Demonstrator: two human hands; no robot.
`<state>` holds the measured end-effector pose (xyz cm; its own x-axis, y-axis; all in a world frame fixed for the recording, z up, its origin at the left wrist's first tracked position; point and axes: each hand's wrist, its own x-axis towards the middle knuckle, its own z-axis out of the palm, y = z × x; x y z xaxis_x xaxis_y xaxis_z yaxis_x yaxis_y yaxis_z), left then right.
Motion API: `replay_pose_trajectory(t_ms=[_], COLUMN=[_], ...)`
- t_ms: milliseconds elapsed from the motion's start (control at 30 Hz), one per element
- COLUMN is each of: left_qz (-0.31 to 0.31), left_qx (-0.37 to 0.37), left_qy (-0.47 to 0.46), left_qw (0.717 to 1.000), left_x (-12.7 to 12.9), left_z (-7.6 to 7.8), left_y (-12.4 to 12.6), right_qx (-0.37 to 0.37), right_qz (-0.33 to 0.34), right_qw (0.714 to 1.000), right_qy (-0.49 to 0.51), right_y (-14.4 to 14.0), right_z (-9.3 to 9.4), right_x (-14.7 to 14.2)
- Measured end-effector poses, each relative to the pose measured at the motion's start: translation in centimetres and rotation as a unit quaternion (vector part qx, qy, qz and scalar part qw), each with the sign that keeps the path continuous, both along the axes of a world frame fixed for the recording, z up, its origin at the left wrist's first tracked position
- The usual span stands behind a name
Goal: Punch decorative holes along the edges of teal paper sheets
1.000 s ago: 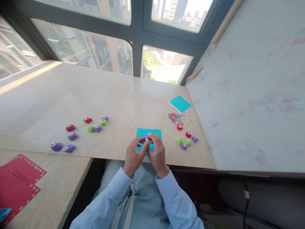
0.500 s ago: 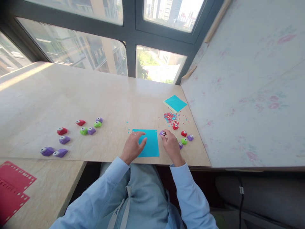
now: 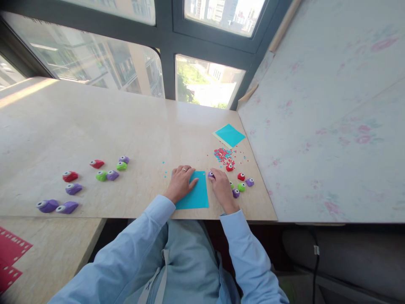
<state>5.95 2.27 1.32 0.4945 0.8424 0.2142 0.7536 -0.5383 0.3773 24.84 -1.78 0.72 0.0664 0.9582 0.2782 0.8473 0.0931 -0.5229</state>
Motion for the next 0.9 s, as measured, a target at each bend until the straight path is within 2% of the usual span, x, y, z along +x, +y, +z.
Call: replay_pose_trajectory(t_ms=[267,633,900], left_qz=[0.001,0.011,0.008], left_qx=[0.008,-0.03,0.02], left_qy=[-0.011,-0.003,-0.01], left_qw=[1.0,0.999,1.0], left_x=[-0.1,0.6,1.3], left_z=[-0.8,0.3,-0.6], left_y=[0.2,0.9,0.7], right_qx=[0.003,0.005,0.002], right_qz=[0.039,0.031,0.03], right_qw=[0.999,0.996,0.994], right_qy=[0.019,0.087,0.105], right_y=[1.2,1.4,1.2], right_z=[0.2,-0.9,-1.3], right_x=[-0.1,0.1,0.2])
